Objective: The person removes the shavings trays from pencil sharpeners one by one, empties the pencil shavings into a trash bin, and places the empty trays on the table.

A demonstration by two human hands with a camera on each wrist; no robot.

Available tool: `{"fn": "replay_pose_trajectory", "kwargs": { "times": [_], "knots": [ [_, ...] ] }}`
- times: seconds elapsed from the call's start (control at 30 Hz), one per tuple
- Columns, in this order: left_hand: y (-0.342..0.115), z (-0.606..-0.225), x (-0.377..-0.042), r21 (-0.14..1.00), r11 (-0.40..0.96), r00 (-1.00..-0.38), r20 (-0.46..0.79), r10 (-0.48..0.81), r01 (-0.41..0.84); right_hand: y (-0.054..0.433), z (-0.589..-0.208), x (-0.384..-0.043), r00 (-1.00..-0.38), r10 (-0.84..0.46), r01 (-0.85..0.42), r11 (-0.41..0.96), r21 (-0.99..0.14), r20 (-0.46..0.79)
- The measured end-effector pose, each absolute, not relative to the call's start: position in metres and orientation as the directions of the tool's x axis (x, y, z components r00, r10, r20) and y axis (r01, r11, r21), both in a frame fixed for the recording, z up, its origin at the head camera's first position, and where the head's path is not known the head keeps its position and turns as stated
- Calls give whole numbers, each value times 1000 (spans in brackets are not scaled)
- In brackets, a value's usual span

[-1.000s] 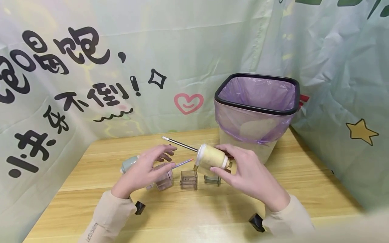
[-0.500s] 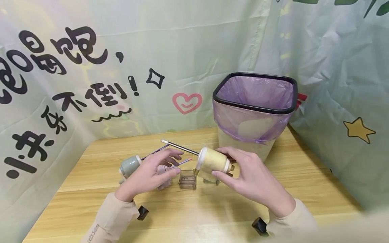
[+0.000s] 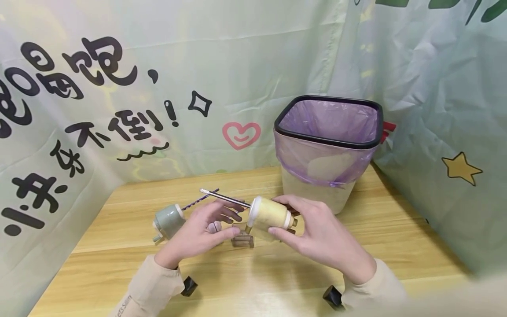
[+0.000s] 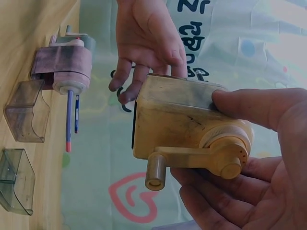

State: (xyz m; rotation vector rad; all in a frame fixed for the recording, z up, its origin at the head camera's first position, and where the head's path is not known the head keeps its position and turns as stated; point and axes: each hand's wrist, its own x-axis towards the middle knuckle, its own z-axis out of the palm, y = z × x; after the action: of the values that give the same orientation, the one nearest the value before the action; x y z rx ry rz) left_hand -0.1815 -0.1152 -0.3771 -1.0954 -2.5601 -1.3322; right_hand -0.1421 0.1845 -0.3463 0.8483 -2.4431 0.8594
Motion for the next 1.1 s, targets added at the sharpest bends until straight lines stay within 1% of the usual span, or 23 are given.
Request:
{"fn": "replay_pose_trajectory", "kwargs": {
  "times": [0.1,0.37,0.6,0.77,0.97,1.1],
  "knots": [
    [-112,-379,-181,722,338,-742,355,568,604,183,-348,-142,-727,-414,-667,614,-422,548],
    [-105,-382,-179,792,268,-753,327,571,548,179,-351,-143,-726,-426,-674,596,-435,540],
    [-103,-385,-177,807,264,-760,312,570,528,174,-354,-142,-726,-435,-678,580,-451,532],
    [-104,-386,-177,812,289,-775,283,565,507,173,-357,-144,-723,-449,-685,566,-459,525],
    [-103,-388,-178,859,247,-787,247,565,448,174,-361,-146,-718,-455,-691,557,-461,527],
    [-104,-389,-180,865,231,-789,256,559,445,174,-362,-149,-712,-465,-698,549,-459,526]
  ]
}}
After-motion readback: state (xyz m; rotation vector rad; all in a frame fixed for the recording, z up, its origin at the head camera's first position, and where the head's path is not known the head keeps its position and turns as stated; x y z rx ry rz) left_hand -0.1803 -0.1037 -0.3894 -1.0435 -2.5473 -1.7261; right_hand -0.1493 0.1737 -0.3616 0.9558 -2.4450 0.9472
